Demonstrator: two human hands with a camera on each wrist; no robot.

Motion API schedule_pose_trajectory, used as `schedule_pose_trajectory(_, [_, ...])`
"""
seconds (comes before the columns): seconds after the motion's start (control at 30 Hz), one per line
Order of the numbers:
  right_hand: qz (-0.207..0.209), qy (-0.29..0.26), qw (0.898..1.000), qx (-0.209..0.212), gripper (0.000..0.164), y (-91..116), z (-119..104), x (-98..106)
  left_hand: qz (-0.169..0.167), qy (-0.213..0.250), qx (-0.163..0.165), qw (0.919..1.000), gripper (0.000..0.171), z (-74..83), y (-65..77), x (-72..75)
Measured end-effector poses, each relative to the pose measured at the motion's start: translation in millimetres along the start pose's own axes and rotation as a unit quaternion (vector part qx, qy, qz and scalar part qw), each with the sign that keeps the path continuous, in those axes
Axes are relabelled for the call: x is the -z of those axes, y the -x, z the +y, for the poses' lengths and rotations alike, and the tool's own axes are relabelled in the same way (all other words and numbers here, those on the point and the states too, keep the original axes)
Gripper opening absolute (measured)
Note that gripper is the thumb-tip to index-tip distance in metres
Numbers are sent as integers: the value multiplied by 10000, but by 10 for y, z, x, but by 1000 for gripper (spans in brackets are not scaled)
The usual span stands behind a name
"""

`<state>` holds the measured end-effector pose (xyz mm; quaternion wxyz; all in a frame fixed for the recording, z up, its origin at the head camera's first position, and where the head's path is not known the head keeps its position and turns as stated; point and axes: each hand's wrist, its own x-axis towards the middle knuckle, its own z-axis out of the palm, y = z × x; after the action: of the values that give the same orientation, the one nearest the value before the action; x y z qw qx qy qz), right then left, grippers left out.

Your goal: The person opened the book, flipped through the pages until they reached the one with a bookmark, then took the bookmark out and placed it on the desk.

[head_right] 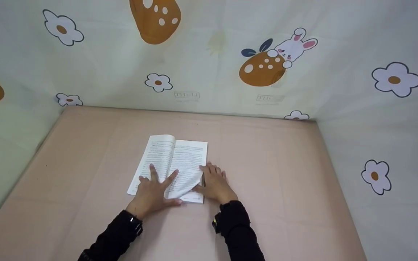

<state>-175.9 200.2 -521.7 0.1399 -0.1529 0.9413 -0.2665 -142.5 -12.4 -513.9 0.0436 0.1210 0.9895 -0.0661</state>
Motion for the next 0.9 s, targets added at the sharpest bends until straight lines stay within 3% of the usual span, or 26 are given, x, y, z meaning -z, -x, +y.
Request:
schedule_pose_trajectory(0.37, [52, -215, 9995, -241, 98, -17, -12, 5, 360, 62, -275, 9990, 88, -65, 20, 0])
schedule_pose_trajectory(0.67, [-294, 10, 9995, -106, 102, 11, -13, 45, 1337, 48, -550, 9895, 59, -145, 26, -58])
schedule_pose_trajectory(0.9, [-557, 65, 9980, -283, 108, 9, -24, 50, 804, 918, -375, 9918, 48, -190, -13, -78])
